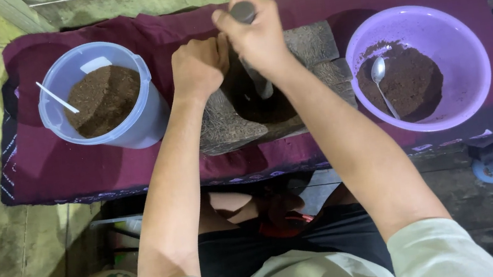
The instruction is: The person grinds dark brown beans in a stone mortar using a pestle. They repeatedly pound and scrape the beans, occasionally using a spoon to transfer the ground material into a purple bowl.
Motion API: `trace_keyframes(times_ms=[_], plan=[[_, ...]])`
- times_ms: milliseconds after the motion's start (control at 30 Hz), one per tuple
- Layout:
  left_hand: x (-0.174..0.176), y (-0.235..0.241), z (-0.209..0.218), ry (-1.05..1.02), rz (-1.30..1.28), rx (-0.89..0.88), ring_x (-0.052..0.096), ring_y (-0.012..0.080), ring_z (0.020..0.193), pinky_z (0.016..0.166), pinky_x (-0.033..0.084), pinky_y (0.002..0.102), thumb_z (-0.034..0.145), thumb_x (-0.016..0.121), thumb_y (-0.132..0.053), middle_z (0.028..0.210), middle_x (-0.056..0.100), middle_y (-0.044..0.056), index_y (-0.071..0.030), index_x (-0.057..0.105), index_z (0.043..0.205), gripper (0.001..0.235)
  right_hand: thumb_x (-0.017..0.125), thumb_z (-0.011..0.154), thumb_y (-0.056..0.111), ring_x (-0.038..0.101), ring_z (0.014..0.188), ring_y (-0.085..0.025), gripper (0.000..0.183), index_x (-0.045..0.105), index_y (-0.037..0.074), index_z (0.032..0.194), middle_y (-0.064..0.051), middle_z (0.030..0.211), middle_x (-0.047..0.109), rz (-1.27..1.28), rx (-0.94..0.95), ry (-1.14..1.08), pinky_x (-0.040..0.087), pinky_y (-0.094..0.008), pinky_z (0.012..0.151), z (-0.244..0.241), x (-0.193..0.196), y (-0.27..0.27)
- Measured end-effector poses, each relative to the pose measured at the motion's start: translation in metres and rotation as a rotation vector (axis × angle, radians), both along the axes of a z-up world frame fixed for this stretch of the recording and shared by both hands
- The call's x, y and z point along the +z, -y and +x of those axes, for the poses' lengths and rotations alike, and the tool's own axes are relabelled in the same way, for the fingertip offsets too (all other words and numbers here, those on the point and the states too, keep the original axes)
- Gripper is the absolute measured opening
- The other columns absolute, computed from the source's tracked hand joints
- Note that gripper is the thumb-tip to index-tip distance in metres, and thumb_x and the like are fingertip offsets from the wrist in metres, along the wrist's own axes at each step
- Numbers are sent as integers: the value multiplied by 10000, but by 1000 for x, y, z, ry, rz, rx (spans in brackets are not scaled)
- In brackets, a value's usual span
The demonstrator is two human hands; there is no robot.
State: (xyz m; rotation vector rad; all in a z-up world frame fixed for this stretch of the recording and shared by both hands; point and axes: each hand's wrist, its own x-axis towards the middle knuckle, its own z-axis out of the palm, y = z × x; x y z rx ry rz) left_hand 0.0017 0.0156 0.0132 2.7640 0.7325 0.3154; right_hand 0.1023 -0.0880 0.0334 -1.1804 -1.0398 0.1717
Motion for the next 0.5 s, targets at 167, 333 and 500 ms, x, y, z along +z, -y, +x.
trace_keyframes(times_ms=[167,333,500], plan=[[8,6,-4,3,26,-2,635,313,583,578,479,463,1058,473,-625,574,601,65,-96,580,680,658,628,974,-32,399,370,-120,379,496,139,664,21,520,447,56,-42,-162,375,-261,377,30,0,16],[3,2,-1,-43,143,-23,651,266,597,560,490,420,944,581,-821,563,601,17,-102,595,667,770,639,963,-14,410,367,-134,364,497,134,661,10,522,431,70,-88,-353,390,-267,361,50,1,46],[10,6,0,-67,109,-34,634,261,590,604,497,439,995,454,-792,567,578,21,-90,579,661,788,678,984,99,502,432,-168,324,482,138,729,-49,536,523,-23,-126,-365,526,-330,512,66,-4,78]])
